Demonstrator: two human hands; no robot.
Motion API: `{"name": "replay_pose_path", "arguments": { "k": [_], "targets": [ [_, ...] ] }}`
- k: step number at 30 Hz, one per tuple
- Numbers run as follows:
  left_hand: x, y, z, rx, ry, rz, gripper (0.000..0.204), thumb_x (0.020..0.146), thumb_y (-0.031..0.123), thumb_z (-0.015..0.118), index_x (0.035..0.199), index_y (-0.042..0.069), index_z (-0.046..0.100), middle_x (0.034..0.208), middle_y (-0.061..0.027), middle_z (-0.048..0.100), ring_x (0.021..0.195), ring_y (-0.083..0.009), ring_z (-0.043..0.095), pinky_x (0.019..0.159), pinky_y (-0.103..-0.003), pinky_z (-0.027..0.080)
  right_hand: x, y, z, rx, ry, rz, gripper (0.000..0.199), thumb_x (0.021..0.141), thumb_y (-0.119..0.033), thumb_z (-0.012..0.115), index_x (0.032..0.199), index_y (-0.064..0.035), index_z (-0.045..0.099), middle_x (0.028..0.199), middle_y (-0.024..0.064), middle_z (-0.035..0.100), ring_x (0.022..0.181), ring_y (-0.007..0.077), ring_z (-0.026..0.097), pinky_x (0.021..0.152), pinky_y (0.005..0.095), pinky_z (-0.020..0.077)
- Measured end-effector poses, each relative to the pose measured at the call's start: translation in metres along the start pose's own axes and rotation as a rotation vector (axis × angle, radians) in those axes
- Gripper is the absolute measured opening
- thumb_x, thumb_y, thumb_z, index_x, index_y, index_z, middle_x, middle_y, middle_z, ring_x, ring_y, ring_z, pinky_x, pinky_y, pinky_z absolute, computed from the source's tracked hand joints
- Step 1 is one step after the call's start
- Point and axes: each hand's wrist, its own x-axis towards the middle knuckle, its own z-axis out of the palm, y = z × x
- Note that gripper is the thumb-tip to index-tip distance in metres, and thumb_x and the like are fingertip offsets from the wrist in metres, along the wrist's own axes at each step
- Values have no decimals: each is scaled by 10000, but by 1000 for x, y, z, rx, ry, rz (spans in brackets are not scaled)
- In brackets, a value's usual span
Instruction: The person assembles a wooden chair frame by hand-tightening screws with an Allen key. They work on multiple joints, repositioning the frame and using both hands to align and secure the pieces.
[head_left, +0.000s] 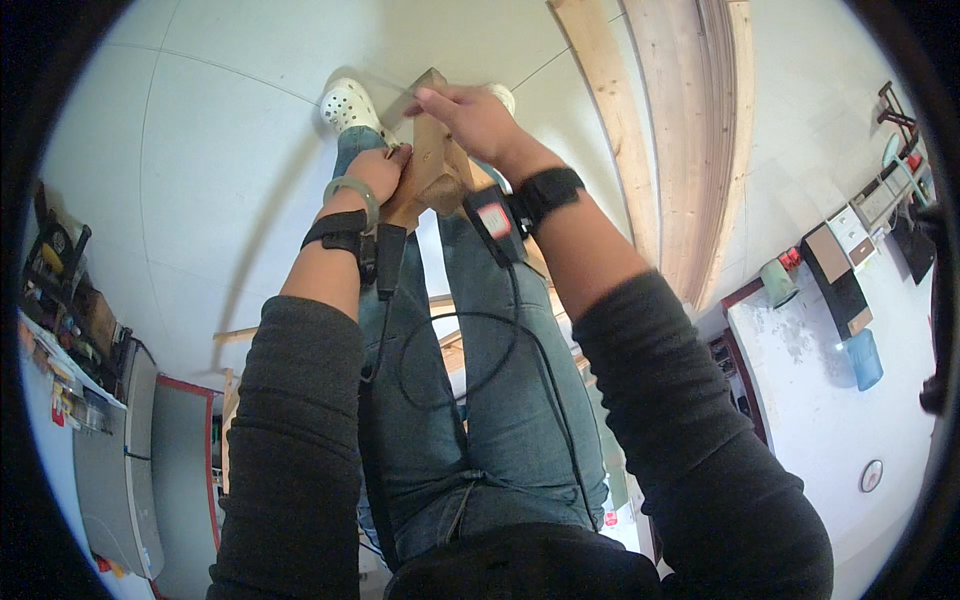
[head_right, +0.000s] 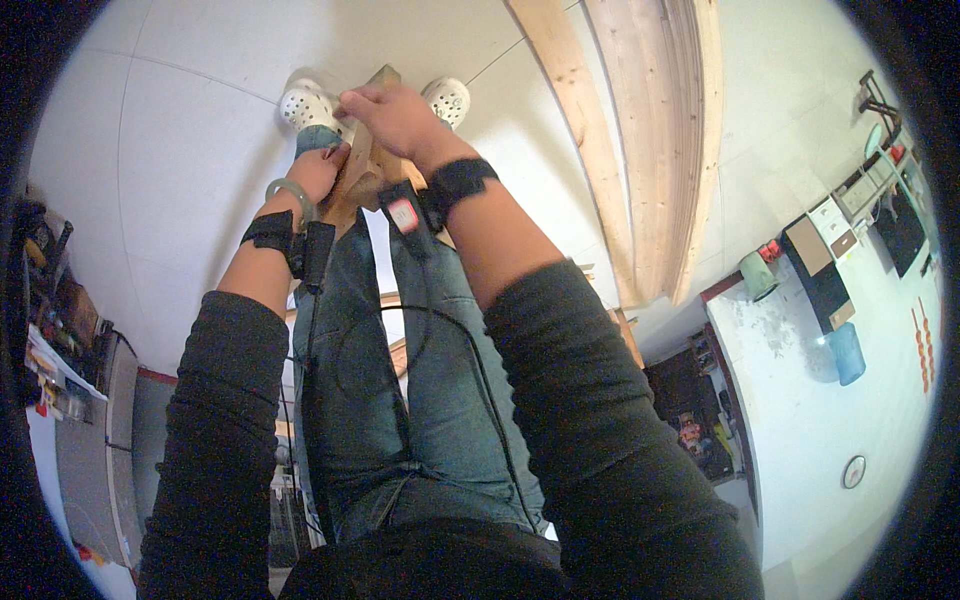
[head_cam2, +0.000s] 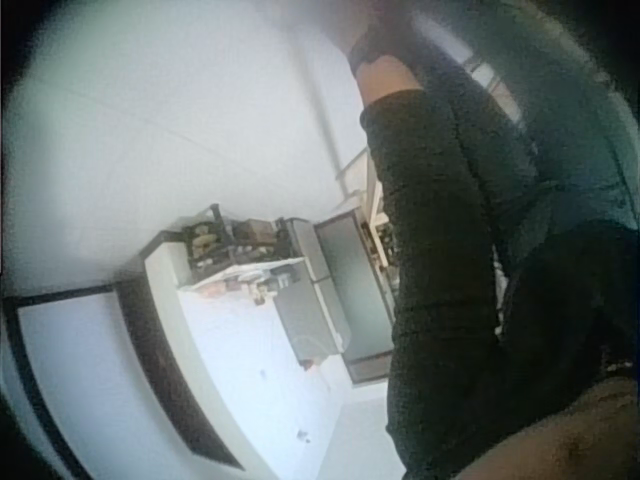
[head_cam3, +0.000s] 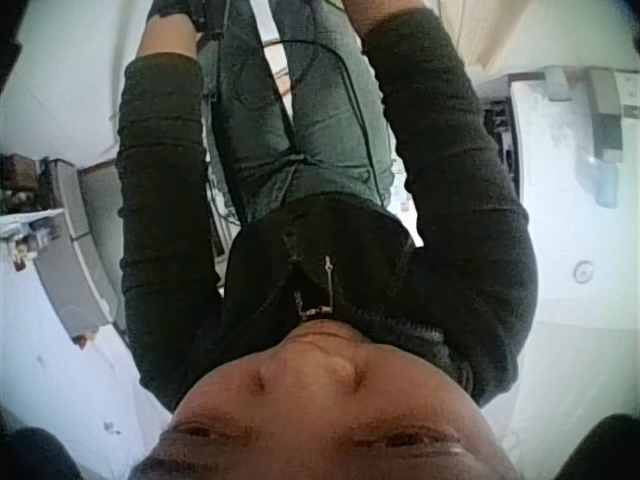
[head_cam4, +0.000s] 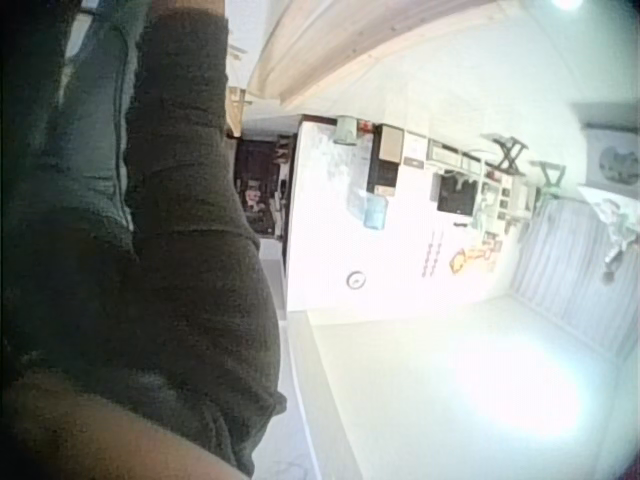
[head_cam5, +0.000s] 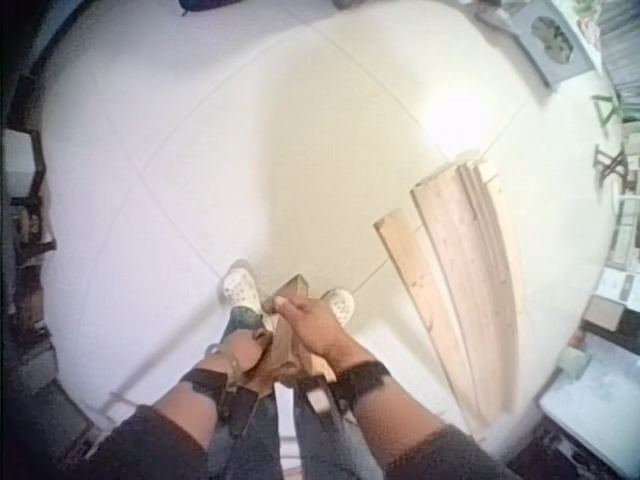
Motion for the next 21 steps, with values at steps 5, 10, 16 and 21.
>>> {"name": "replay_pose_path", "arguments": {
  "k": [5, 10, 16, 21],
  "targets": [
    [-2, 5, -1, 10, 11, 14, 565, 893, 479, 374, 968, -28, 612, 929, -262, 603, 910, -403, 563, 797, -394, 423, -50, 8, -26, -49, 34, 217, 490, 891, -438, 376, 839, -57, 679, 889, 191, 633, 861, 302, 593, 797, 367, 435],
    [-3, 5, -1, -6, 22, 30, 588, 889, 487, 376, 955, -50, 607, 923, -273, 599, 906, -402, 564, 795, -400, 423, -37, 36, -20, -314, 131, 407, 550, 883, -458, 342, 753, -54, 691, 792, 224, 619, 786, 335, 606, 763, 387, 453],
    [-1, 2, -1, -19, -30, 7, 568, 888, 486, 386, 992, -31, 597, 939, -266, 597, 911, -399, 564, 793, -397, 424, 17, 27, -3, -108, 18, 306, 529, 917, -475, 321, 967, -86, 676, 981, 160, 632, 959, 277, 563, 862, 345, 406],
    [0, 2, -1, -21, -21, 33, 542, 891, 476, 384, 999, -8, 602, 943, -250, 603, 913, -387, 569, 795, -392, 424, 5, 5, -2, 72, -22, 75, 506, 925, -452, 346, 955, -68, 675, 913, 136, 641, 926, 222, 548, 860, 298, 392]
  ]
}}
